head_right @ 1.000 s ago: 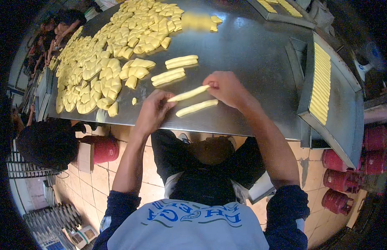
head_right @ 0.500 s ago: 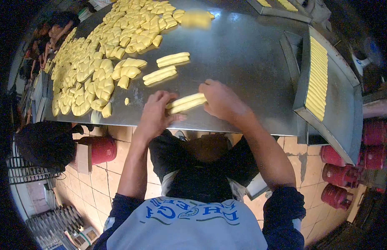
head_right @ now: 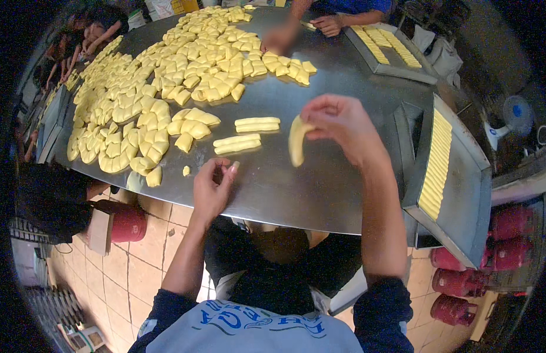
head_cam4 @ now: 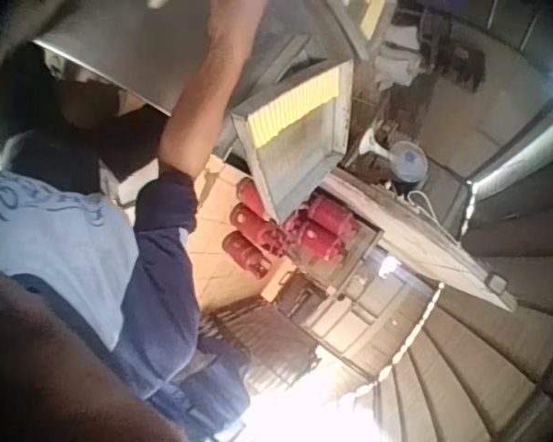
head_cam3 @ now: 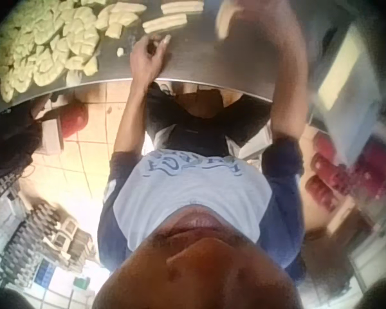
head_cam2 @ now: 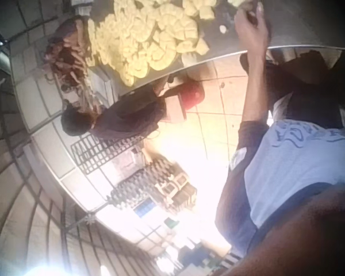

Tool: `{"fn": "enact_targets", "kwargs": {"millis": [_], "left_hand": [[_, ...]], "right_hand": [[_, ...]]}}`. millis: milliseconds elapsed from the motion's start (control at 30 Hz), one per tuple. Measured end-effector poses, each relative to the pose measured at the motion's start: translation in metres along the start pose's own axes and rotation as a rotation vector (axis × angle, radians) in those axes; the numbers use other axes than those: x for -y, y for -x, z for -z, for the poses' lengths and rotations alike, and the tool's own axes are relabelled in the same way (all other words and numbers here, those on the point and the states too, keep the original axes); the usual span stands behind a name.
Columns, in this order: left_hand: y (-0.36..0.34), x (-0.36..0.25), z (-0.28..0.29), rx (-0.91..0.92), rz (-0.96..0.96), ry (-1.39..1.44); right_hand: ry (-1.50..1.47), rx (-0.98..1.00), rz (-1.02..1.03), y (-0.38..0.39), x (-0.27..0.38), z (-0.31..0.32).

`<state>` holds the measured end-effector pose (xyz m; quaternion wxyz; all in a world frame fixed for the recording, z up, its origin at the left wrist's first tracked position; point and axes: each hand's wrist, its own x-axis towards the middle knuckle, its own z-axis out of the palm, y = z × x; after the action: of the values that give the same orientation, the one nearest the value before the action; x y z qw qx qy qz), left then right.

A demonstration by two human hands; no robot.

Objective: The person shapes pieces of dough into long sticks by hand on a metal table and arranges them in rows on a metal tray.

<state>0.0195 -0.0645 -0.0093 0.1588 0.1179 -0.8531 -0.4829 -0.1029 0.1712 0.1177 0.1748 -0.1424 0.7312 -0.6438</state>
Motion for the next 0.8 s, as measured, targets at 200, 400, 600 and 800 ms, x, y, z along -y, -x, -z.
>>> {"fn": "enact_targets", "kwargs": {"millis": [200, 400, 600, 800], "left_hand": [[0.002, 0.0, 0.002, -0.052, -0.063, 0.047], [0.002, 0.003, 0.005, -0.086, -0.156, 0.028], [-0.001, 0.005, 0.001, -0.125, -0.223, 0.014], [0.0, 0.002, 0.003, -0.077, -0.125, 0.006]], "right_hand": [[-0.198, -0.045, 0.086, -0.082, -0.016, -0.02], [0.58, -0.322, -0.212, -0.156, -0.103, 0.021], [0.717, -0.572, -0.116, -0.253, -0.176, 0.071], [0.684, -0.724, -0.191, -0.244, -0.151, 0.03]]}}
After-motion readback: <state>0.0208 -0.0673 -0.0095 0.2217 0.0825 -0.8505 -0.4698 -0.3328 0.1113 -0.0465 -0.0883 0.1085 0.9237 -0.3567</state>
